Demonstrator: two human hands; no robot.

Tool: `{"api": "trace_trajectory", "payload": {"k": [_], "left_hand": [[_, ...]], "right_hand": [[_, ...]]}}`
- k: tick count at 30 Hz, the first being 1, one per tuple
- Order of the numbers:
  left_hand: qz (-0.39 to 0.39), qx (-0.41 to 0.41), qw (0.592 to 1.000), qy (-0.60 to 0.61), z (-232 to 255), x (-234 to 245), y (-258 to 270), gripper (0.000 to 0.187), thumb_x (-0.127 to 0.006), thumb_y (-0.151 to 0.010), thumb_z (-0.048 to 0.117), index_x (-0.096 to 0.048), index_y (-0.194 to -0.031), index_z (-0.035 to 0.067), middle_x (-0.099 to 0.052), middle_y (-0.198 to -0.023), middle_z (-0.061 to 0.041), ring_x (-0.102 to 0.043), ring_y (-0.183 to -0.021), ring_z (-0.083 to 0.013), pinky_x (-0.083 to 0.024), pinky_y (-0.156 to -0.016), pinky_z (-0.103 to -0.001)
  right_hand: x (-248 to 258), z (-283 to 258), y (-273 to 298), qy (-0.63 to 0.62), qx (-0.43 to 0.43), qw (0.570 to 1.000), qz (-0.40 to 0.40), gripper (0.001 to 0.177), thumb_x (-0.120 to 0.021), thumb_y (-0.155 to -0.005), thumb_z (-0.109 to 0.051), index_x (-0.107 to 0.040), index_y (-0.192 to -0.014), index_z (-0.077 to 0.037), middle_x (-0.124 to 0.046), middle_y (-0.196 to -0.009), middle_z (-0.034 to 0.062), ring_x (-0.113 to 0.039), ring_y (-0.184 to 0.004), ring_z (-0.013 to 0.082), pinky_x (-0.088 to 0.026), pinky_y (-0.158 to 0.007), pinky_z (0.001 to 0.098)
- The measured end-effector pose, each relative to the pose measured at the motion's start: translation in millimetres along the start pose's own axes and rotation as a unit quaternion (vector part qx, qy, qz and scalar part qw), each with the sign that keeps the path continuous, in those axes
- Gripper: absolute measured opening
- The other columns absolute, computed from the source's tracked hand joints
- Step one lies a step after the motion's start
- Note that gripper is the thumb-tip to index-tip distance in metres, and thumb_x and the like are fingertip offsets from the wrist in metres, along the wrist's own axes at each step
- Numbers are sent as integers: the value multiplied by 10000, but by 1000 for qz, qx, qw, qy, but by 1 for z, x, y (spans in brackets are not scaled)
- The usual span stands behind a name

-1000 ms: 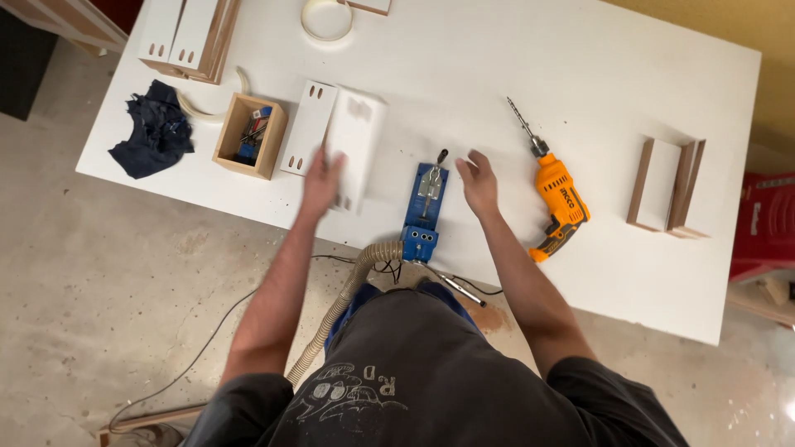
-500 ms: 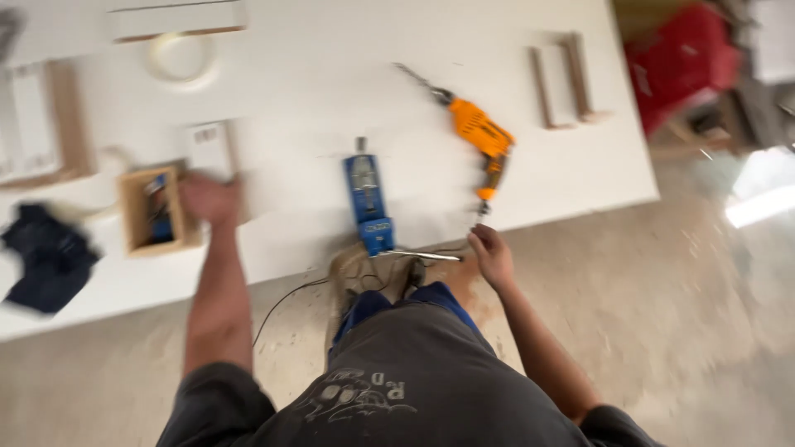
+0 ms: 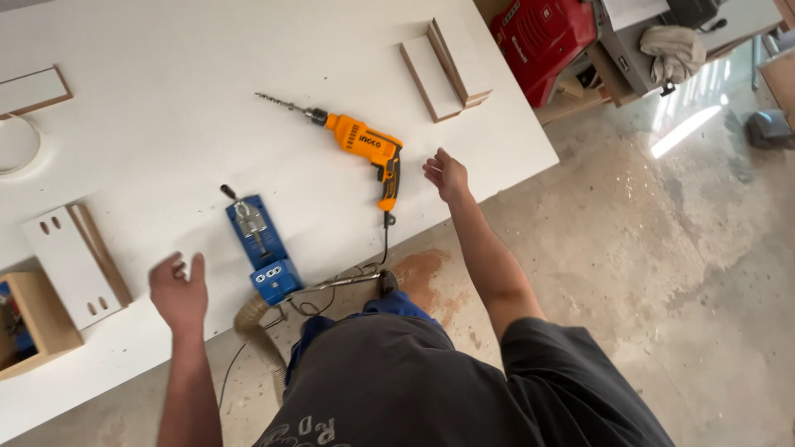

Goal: The person uses a corded drill to create holes in small wooden pieces clamped in a blue jig on a white workbench. They repeatedly position the wood, drill, and then move the finished pieces to a stack on the right side of the table.

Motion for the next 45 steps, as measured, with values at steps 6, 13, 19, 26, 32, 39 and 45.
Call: {"api": "trace_trajectory", "payload": {"k": [6,13,19,26,32,39,45], "left_hand": [[14,65,997,40,79,-29,85,323,-707,-1040,237,-717,-1276,16,-666,-1248,-158,-662,-1050,-273,-556,-938,-408],[63,107,992,-5,101,-52,119,245,-749,-1016,235,-757,-1210,85,-692,-1210,-100,-698,-1013,-230,-554,-907,-380],[73,77,994,22,129,-74,117,238,-750,-1029,203,-740,-1240,93,-682,-1221,-106,-678,-1025,-230,-564,-932,-387],[58,22,995,75,167,-94,96,250,-832,-975,164,-767,-1191,56,-710,-1090,-185,-714,-1008,-388,-603,-872,-433],[-118,23,980,158,202,-114,68,423,-833,-892,232,-707,-1265,78,-740,-1183,-190,-726,-1061,-364,-611,-894,-417],[-227,18,952,207,178,-77,36,389,-882,-830,187,-756,-1153,11,-770,-1105,-216,-731,-1051,-313,-615,-893,-435],[-265,-30,960,82,124,-25,19,355,-782,-960,264,-728,-1234,45,-772,-1125,-189,-736,-1065,-387,-592,-924,-485]], "right_hand": [[4,-34,-148,-15,-21,997,77,462,-736,-850,-342,-610,-1097,28,-613,-885,136,-644,-738,228,-638,-692,322],[-3,-50,-181,37,-7,995,94,405,-845,-815,-296,-568,-726,-14,-573,-686,77,-626,-567,207,-606,-526,288],[13,-25,-194,-76,11,997,15,422,-837,-816,-114,-415,-795,-100,-570,-681,102,-600,-622,188,-665,-699,337],[-13,-9,-116,-94,-59,956,-270,223,-741,-905,-23,-605,-1044,-132,-743,-897,81,-782,-826,276,-654,-852,409],[-84,37,41,140,-2,881,-452,400,-853,-735,74,-705,-1087,-44,-749,-1017,121,-738,-931,273,-619,-877,436],[-177,81,166,378,215,760,-482,412,-942,-695,-191,-740,-998,1,-749,-931,208,-727,-933,320,-573,-818,473],[-225,131,186,530,362,629,-440,388,-808,-896,-365,-668,-940,-5,-752,-893,179,-744,-875,351,-605,-774,434]]}}
Point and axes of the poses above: each hand's wrist, its own y-axis away from the middle knuckle, its own x-axis out of the back of the hand, z = x × y, the point moved 7 cm from there along -y, towards the middle knuckle
